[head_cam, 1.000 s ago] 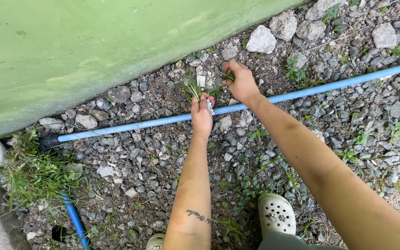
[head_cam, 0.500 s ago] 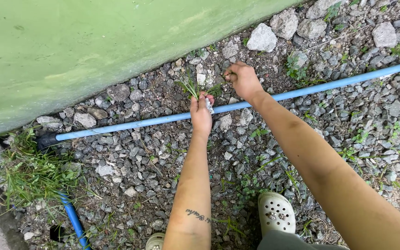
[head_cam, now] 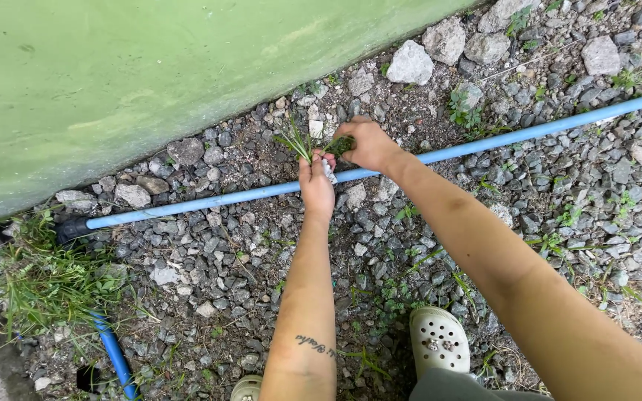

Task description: Pulling small weeds and grass out of gravel near a wall.

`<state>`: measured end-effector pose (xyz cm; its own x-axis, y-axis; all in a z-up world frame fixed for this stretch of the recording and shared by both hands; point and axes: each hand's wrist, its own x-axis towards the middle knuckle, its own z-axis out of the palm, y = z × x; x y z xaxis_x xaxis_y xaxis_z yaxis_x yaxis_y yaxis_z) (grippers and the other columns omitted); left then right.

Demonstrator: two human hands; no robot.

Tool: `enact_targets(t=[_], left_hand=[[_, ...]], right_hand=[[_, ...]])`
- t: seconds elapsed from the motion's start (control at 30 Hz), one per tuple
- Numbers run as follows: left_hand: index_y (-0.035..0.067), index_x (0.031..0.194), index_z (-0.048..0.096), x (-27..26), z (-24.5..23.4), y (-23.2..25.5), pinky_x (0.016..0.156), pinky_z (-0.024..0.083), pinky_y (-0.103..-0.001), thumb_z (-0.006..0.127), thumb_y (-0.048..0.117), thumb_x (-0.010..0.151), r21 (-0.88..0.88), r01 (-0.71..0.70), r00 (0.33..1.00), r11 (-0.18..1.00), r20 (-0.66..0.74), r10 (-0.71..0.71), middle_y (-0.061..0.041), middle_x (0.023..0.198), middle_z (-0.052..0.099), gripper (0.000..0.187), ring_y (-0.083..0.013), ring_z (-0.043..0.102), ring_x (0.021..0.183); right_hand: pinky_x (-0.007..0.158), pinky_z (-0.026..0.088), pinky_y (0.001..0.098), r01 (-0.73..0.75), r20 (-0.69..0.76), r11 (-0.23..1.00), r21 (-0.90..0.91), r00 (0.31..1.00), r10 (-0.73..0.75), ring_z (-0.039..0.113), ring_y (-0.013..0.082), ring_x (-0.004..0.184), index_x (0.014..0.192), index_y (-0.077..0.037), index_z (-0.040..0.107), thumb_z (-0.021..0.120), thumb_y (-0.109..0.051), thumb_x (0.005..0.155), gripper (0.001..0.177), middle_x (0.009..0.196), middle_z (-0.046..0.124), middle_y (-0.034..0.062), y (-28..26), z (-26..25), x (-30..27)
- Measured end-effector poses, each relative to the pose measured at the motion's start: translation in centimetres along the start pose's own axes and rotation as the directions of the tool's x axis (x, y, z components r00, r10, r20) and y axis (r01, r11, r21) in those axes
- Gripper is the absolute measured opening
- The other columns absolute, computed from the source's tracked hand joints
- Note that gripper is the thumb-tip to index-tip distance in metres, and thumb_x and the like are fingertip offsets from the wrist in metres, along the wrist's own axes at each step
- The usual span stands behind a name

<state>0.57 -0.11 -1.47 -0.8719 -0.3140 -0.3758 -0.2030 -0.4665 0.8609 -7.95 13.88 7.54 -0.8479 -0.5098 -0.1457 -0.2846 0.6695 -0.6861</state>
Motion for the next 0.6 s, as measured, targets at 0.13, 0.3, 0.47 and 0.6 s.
enact_targets(t=[0.13,0.3,0.47,0.6], left_hand=[[0.003,0.112,0.054,0.0,0.0,0.0,0.083,0.054,-0.030,0.041,0.012,0.111,0.008,-0.016,1.000,1.000,-0.003,0.016,-0.008,0.096,0.066,0.016,-0.0148,0.062,0.086],[0.004,0.113,0.056,0.6,-0.1,0.3,0.084,0.054,-0.030,0.042,0.015,0.111,-0.008,0.005,1.000,1.000,0.007,-0.004,-0.007,0.097,0.066,0.018,-0.0138,0.062,0.087],[0.004,0.113,0.058,1.2,0.3,1.1,0.080,0.054,-0.030,0.043,0.015,0.109,0.021,0.029,1.000,0.999,-0.007,-0.029,-0.008,0.097,0.068,0.020,-0.0147,0.064,0.086],[0.005,0.112,0.058,1.3,0.2,0.8,0.081,0.055,-0.030,0.045,0.018,0.108,0.000,0.036,0.999,0.999,-0.002,-0.036,-0.008,0.098,0.068,0.019,-0.0148,0.064,0.086]], right_hand=[[0.092,0.055,0.0419,0.238,-0.117,0.971,-0.012,0.964,-0.238,0.069,0.0335,0.099,0.097,-0.007,0.077,0.078,0.004,0.065,0.034,0.100,0.075,0.0145,1.7,2.8,0.4],[0.080,0.059,0.0403,-0.134,-0.029,0.988,0.072,0.990,0.137,0.073,0.0329,0.087,0.099,0.000,0.072,0.066,0.009,0.075,0.026,0.097,0.072,0.0197,1.6,2.8,0.2],[0.078,0.058,0.0400,-0.117,-0.099,0.985,0.127,0.987,0.130,0.073,0.0318,0.086,0.096,-0.001,0.073,0.065,0.009,0.084,0.018,0.094,0.073,0.0191,2.1,2.6,-0.8],[0.073,0.057,0.0363,-0.222,-0.173,0.915,0.338,0.941,0.292,0.072,0.0211,0.077,0.094,-0.002,0.074,0.069,0.002,0.087,0.010,0.085,0.075,0.0117,3.4,2.4,-0.9]])
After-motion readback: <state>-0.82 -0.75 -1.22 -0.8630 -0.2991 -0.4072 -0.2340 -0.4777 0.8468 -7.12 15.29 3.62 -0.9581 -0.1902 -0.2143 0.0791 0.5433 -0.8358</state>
